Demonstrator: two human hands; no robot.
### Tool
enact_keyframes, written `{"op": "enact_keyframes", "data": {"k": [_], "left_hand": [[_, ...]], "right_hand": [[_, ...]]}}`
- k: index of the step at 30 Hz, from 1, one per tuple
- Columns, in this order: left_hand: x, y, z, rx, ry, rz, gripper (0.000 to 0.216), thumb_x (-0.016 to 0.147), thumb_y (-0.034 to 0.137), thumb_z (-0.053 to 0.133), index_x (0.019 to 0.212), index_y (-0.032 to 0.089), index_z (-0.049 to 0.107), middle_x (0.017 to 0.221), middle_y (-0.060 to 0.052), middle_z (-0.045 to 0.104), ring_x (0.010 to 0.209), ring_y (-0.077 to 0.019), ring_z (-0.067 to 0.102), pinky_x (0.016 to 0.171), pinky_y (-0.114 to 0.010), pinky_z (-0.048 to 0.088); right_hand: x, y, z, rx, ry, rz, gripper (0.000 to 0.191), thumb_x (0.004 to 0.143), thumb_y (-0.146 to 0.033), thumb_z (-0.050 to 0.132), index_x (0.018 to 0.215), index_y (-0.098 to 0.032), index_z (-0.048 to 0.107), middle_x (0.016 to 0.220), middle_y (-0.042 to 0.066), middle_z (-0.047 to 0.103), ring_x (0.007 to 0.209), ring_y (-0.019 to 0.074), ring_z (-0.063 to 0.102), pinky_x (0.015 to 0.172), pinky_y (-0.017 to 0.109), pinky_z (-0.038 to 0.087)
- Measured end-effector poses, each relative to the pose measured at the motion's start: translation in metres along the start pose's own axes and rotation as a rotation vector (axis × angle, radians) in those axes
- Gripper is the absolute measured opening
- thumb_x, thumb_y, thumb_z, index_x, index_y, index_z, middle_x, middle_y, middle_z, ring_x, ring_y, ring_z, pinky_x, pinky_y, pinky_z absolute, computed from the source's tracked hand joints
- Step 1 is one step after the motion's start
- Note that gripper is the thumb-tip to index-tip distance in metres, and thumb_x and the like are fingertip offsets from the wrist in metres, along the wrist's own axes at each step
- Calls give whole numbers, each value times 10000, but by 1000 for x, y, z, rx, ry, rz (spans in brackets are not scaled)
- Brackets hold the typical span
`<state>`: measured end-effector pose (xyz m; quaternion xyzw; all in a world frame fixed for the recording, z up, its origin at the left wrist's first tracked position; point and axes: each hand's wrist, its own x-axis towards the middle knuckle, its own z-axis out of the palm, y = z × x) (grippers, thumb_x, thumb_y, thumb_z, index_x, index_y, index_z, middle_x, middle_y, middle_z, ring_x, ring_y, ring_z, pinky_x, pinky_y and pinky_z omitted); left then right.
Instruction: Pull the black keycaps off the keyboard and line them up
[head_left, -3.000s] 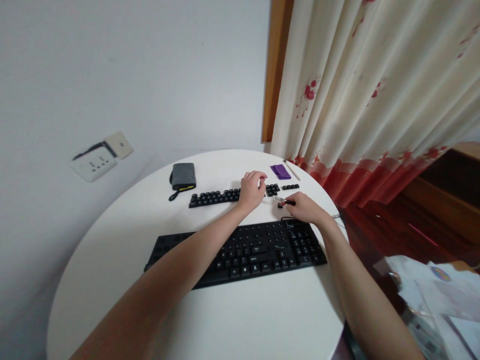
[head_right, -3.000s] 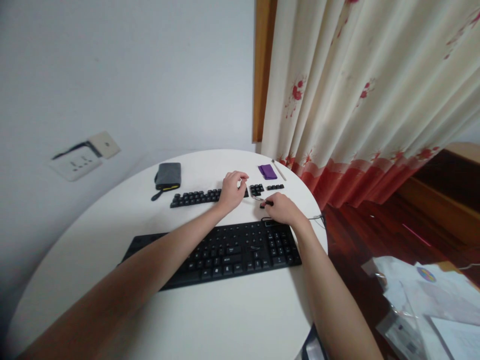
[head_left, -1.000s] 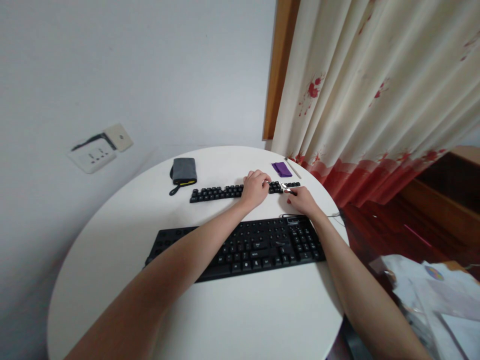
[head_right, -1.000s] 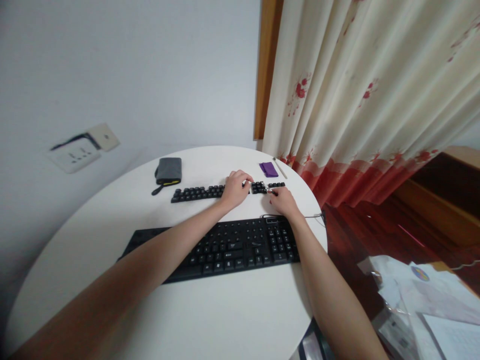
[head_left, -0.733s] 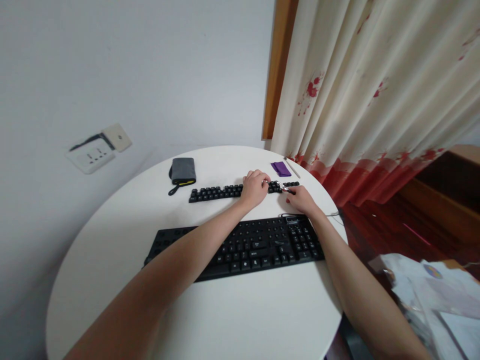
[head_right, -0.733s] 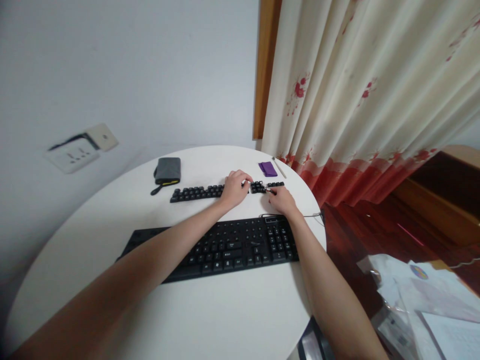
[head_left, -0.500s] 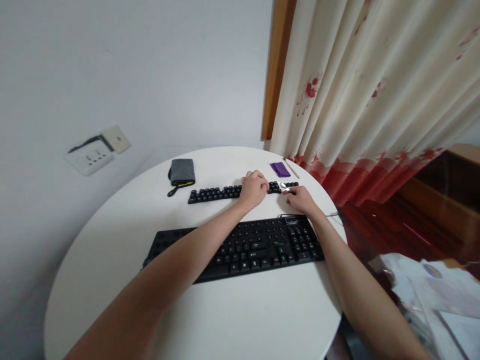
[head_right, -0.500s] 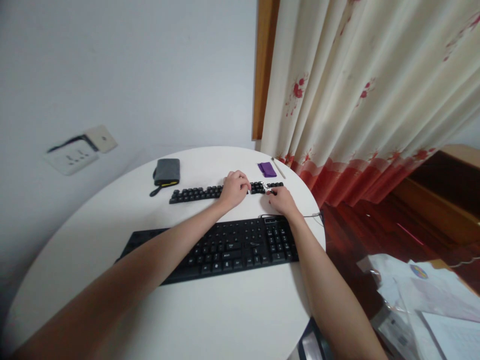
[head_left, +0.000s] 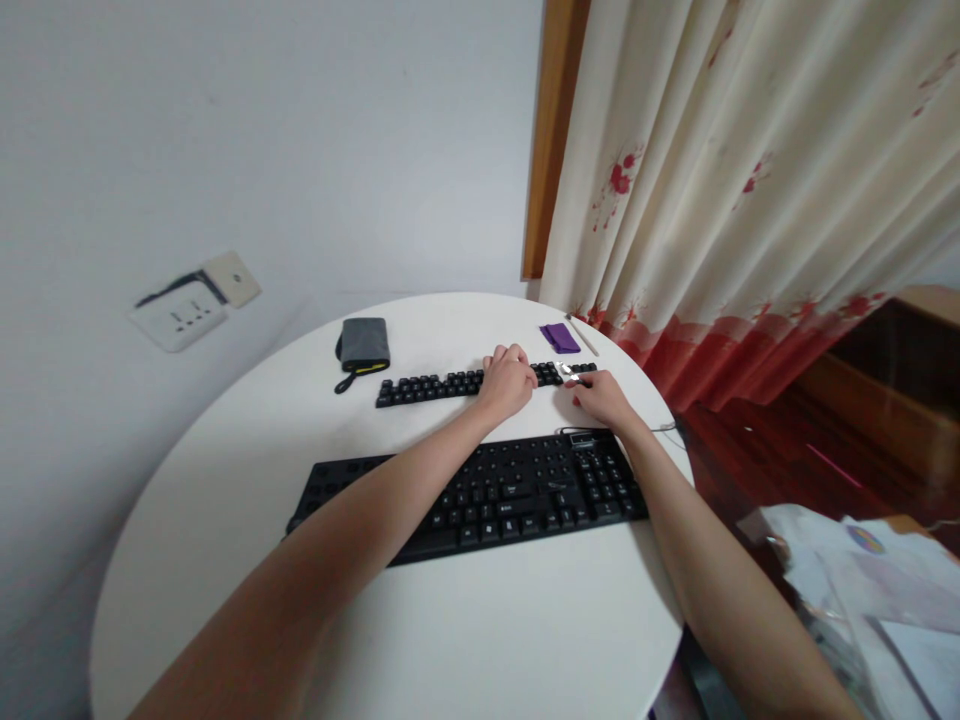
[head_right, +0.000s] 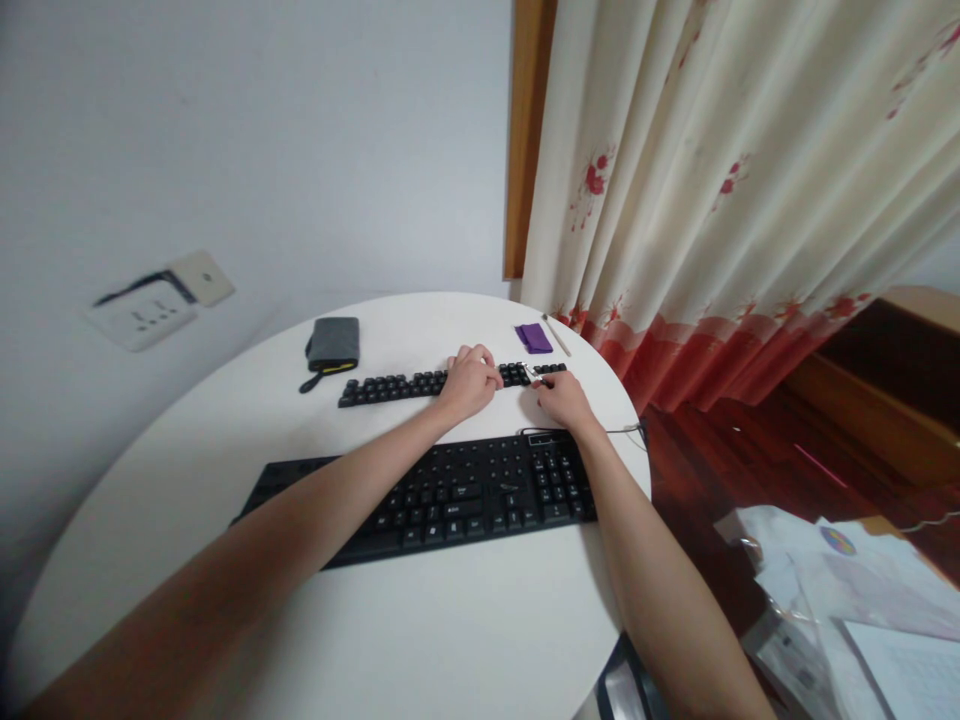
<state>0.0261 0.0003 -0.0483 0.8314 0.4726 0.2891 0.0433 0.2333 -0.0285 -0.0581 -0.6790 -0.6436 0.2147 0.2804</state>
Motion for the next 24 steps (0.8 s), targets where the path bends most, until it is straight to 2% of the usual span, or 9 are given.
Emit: {"op": "enact_keyframes", "data": {"k": [2, 8, 13, 18, 24], "left_hand": [[0, -1, 0, 0, 22, 5, 303, 853, 108, 573, 689, 258, 780, 1052, -85, 596, 1066, -273, 456, 866, -452, 361], [0, -2, 2, 2, 30, -9, 293, 856, 108, 580, 711, 260, 785, 1040, -90, 586, 1067, -284, 450, 873, -460, 356], [1, -1, 1, 4, 28, -12, 298, 858, 112, 576, 708, 261, 786, 1041, -90, 582, 1064, -285, 451, 869, -462, 358], [0, 1, -1, -1, 17, -21, 288, 855, 108, 583, 708, 253, 784, 1040, -90, 589, 1062, -280, 453, 875, -457, 354], [-1, 0, 1, 6, 12, -17, 293, 864, 113, 571, 742, 259, 794, 1052, -90, 599, 1066, -277, 454, 877, -454, 355]], "right_hand": [[0, 1, -1, 17, 8, 8, 352, 795, -214, 536, 1019, -140, 797, 654, 36, 710, 566, 152, 561, 590, 253, 391], [-2, -3, -2, -29, -77, -57, 300, 792, -245, 563, 935, -169, 815, 599, 12, 667, 570, 149, 546, 572, 249, 361], [1, -3, 0, -41, -98, -80, 322, 809, -244, 550, 983, -173, 811, 601, 6, 661, 562, 142, 535, 567, 244, 355], [0, -1, -1, 5, -59, -57, 294, 795, -223, 555, 914, -142, 812, 595, 18, 666, 537, 136, 526, 574, 246, 370], [0, -1, 0, 5, -21, -4, 305, 794, -218, 552, 934, -143, 812, 617, 33, 692, 545, 147, 546, 576, 252, 382]]}}
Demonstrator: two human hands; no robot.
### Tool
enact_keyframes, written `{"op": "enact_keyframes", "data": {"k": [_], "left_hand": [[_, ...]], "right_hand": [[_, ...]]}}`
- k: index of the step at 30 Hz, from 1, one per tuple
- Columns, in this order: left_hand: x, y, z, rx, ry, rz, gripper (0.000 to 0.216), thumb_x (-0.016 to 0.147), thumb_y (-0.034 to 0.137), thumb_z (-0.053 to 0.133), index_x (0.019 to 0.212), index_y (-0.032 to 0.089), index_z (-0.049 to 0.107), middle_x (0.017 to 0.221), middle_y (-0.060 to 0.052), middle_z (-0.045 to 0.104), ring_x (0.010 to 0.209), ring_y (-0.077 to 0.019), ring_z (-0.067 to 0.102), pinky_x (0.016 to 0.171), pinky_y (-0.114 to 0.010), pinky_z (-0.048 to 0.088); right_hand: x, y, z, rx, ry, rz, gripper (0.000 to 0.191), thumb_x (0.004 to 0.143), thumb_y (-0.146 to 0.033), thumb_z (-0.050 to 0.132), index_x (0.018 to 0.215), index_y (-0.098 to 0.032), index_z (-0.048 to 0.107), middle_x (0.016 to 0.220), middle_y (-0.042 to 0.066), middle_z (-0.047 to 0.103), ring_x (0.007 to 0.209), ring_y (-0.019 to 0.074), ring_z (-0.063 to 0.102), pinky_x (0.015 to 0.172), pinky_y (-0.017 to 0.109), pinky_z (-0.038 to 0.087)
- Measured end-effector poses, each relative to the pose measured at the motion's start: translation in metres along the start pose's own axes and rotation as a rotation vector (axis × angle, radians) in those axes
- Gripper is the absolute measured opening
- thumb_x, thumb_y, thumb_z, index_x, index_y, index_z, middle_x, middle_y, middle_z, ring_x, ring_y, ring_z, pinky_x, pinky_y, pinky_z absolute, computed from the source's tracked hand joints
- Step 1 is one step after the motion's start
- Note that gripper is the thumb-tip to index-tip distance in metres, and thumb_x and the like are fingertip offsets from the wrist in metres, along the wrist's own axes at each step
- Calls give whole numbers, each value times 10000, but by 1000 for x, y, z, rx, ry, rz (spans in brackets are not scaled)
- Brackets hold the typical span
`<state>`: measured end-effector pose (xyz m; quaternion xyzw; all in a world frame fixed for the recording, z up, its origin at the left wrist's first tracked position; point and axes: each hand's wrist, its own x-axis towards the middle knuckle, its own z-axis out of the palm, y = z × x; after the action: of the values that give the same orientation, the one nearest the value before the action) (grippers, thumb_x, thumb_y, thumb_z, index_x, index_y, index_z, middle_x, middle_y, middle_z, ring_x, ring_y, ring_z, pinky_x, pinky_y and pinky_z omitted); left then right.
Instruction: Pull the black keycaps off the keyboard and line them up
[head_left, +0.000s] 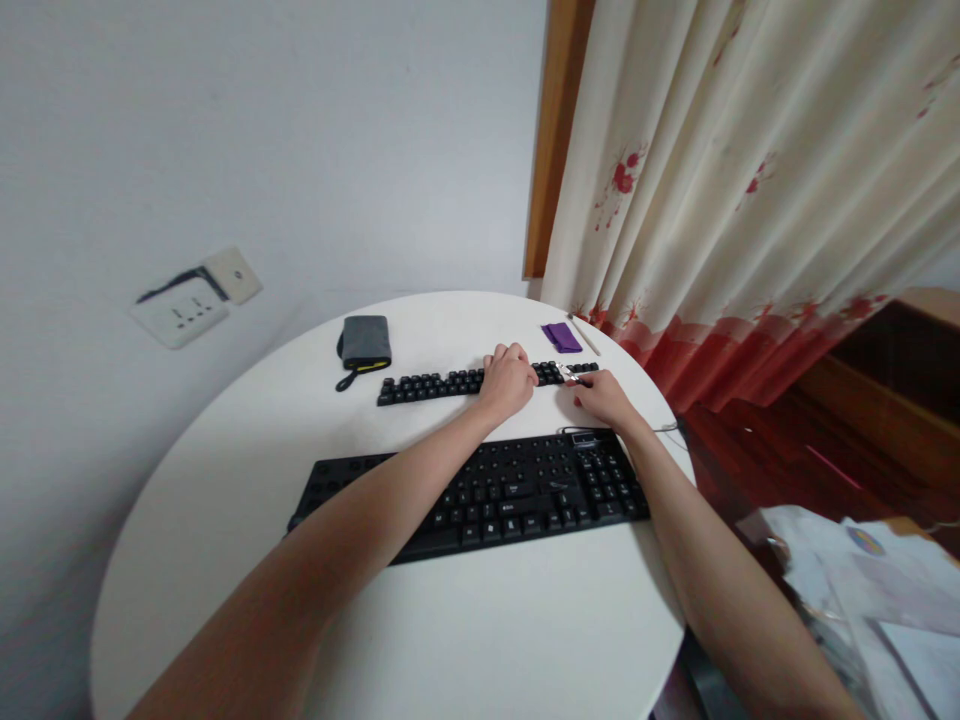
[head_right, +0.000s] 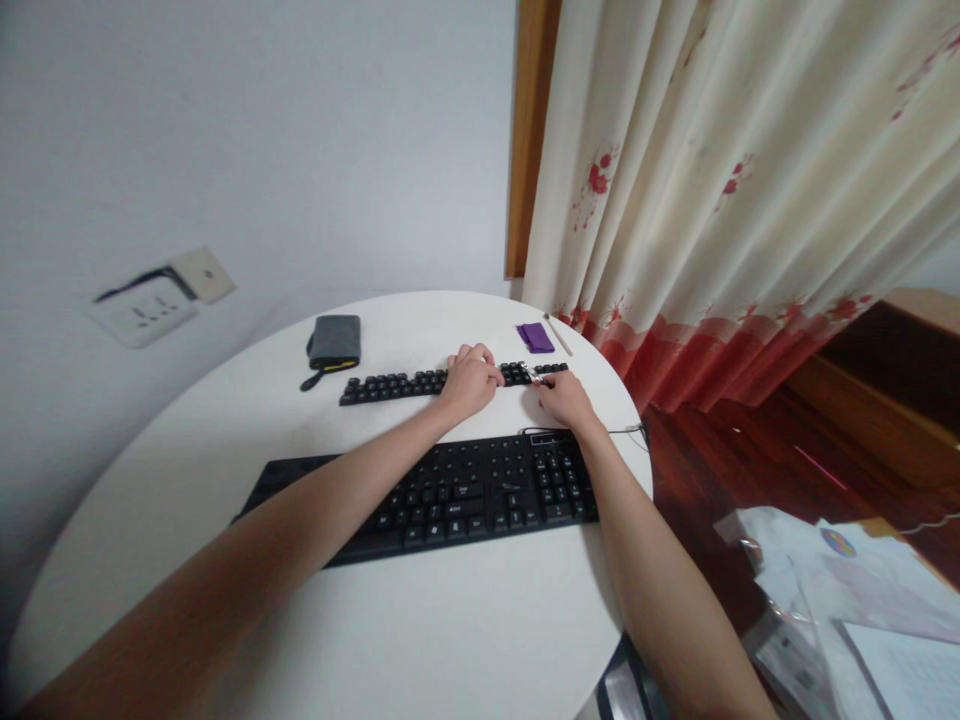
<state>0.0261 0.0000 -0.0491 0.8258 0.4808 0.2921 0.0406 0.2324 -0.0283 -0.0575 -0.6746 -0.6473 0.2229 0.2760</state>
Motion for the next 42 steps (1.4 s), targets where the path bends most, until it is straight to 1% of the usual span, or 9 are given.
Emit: {"op": "enact_keyframes", "data": {"k": [7, 12, 21, 23, 28, 32, 35, 38, 42], "left_hand": [[0, 0, 0, 12, -19, 3, 299, 858, 108, 565, 753, 263, 798, 1052, -92, 606, 1069, -278, 455, 870, -449, 361], [1, -1, 3, 6, -15, 0, 293, 857, 111, 572, 754, 265, 799, 1053, -95, 603, 1077, -279, 454, 871, -447, 360], [2, 0, 2, -18, 1, -1, 304, 855, 98, 563, 731, 259, 789, 1035, -89, 604, 1066, -276, 467, 878, -452, 375], [4, 0, 0, -44, 51, -19, 305, 856, 95, 555, 717, 251, 777, 1033, -85, 609, 1062, -271, 478, 879, -450, 390], [10, -4, -6, -145, 246, -108, 334, 860, 48, 496, 704, 230, 728, 1008, -65, 604, 1041, -240, 505, 921, -425, 416], [11, -7, -9, -181, 341, -152, 375, 841, -12, 432, 726, 223, 701, 987, -59, 587, 1035, -223, 512, 954, -400, 412], [10, -6, -11, -188, 371, -155, 382, 811, -35, 422, 746, 227, 692, 986, -55, 585, 1036, -220, 513, 954, -391, 413], [9, -3, -13, -180, 333, -126, 362, 811, -26, 437, 765, 229, 691, 987, -55, 592, 1041, -227, 515, 948, -396, 421], [7, -1, -11, -195, 260, -12, 326, 838, 3, 464, 778, 219, 700, 971, -53, 602, 1027, -218, 526, 976, -397, 432]], "right_hand": [[2, 3, 2, -2, 19, 15, 315, 809, -244, 545, 951, -147, 808, 644, 42, 713, 559, 154, 571, 575, 252, 389], [3, 2, 3, -34, 7, 10, 256, 799, -255, 558, 797, -161, 797, 609, 43, 688, 584, 168, 579, 576, 259, 373], [4, 1, 3, -50, 6, 1, 248, 797, -236, 553, 787, -154, 787, 599, 44, 676, 611, 175, 600, 577, 255, 378], [4, 1, 3, -44, 7, 6, 243, 795, -239, 557, 776, -154, 784, 591, 43, 672, 610, 175, 603, 570, 253, 378], [5, 2, 4, -21, 13, 10, 231, 790, -237, 559, 731, -163, 770, 574, 40, 662, 592, 174, 589, 557, 255, 370], [5, 3, 4, 18, 22, 10, 206, 771, -211, 572, 730, -157, 767, 594, 41, 670, 573, 166, 569, 557, 257, 364], [5, 1, 0, 70, 45, 17, 217, 774, -199, 565, 758, -132, 771, 656, 62, 702, 575, 156, 564, 572, 253, 388], [2, -6, -8, 156, 102, -2, 326, 856, -277, 501, 885, -104, 776, 796, 93, 740, 589, 144, 558, 585, 253, 418], [-5, -14, -24, 458, 349, -146, 507, 933, -454, 438, 1142, -92, 725, 941, 110, 722, 730, 159, 596, 666, 262, 463]]}}
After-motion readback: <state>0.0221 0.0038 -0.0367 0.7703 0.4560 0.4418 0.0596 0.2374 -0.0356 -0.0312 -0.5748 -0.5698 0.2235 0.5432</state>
